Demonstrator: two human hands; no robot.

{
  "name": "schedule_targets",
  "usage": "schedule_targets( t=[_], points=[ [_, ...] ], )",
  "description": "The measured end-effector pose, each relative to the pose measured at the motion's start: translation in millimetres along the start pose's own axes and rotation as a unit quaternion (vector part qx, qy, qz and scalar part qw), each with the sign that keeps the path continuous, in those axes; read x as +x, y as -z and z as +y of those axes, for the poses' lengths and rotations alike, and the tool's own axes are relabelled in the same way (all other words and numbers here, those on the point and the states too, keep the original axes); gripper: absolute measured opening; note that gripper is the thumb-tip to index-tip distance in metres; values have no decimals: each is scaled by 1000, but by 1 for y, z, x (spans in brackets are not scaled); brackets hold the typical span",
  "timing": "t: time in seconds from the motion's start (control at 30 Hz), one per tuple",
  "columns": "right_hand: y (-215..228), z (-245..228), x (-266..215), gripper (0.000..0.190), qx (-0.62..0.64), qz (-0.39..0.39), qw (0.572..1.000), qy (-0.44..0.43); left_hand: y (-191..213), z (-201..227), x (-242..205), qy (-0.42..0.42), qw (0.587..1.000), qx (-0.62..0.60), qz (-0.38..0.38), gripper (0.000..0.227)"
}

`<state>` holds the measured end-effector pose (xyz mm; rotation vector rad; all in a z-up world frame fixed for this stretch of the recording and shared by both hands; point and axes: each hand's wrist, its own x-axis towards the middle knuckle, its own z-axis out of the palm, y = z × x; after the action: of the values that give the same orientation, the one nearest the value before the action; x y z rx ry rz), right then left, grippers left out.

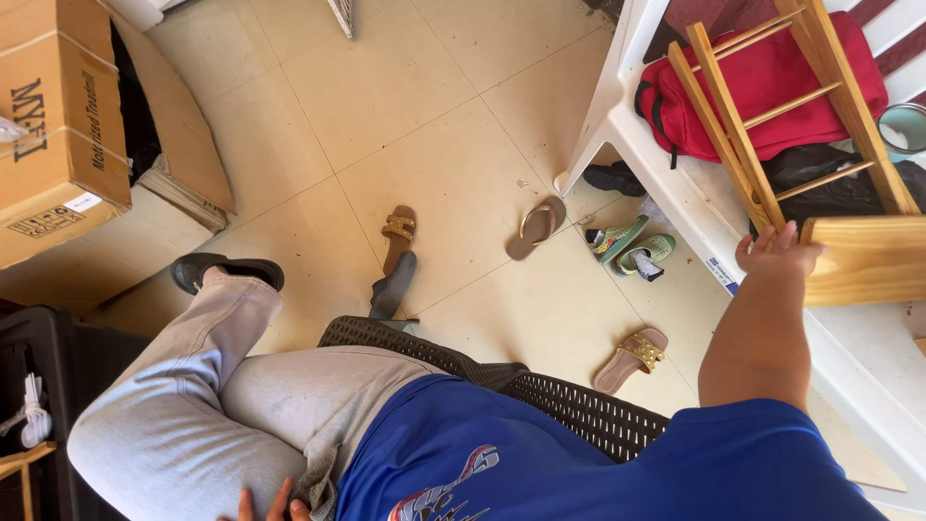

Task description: Sanding a rectangular wooden board with sandpaper while sitting in a workspace.

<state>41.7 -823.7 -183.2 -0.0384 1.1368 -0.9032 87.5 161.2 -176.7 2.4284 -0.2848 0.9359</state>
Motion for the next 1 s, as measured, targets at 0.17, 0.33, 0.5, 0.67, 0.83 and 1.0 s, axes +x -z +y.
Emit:
schedule_targets(
  t=[0.17, 0.33, 0.5, 0.67, 0.83, 1.0],
  points=[
    [4, 16, -27, 59, -92, 38, 994, -40, -4, 99, 0, 5, 998, 53, 12, 24],
    [-2, 53, -16, 57, -495, -9, 869, -24, 44, 219, 75, 175, 979, 104, -18, 25],
    [-76, 149, -64, 57, -830, -218, 511, 47, 55, 238, 92, 224, 974, -18, 29, 24],
    [-124, 316, -195, 46, -781, -574, 209, 127, 82, 223, 82, 413, 832, -296, 223, 27],
    [-77, 389, -405, 48, -719, -679, -26, 147, 91, 201, 48, 485, 726, -362, 326, 26],
    [5, 412, -517, 46, -408, -878, -32, 247, 80, 185, 0, 565, 670, -336, 345, 25]
  ],
)
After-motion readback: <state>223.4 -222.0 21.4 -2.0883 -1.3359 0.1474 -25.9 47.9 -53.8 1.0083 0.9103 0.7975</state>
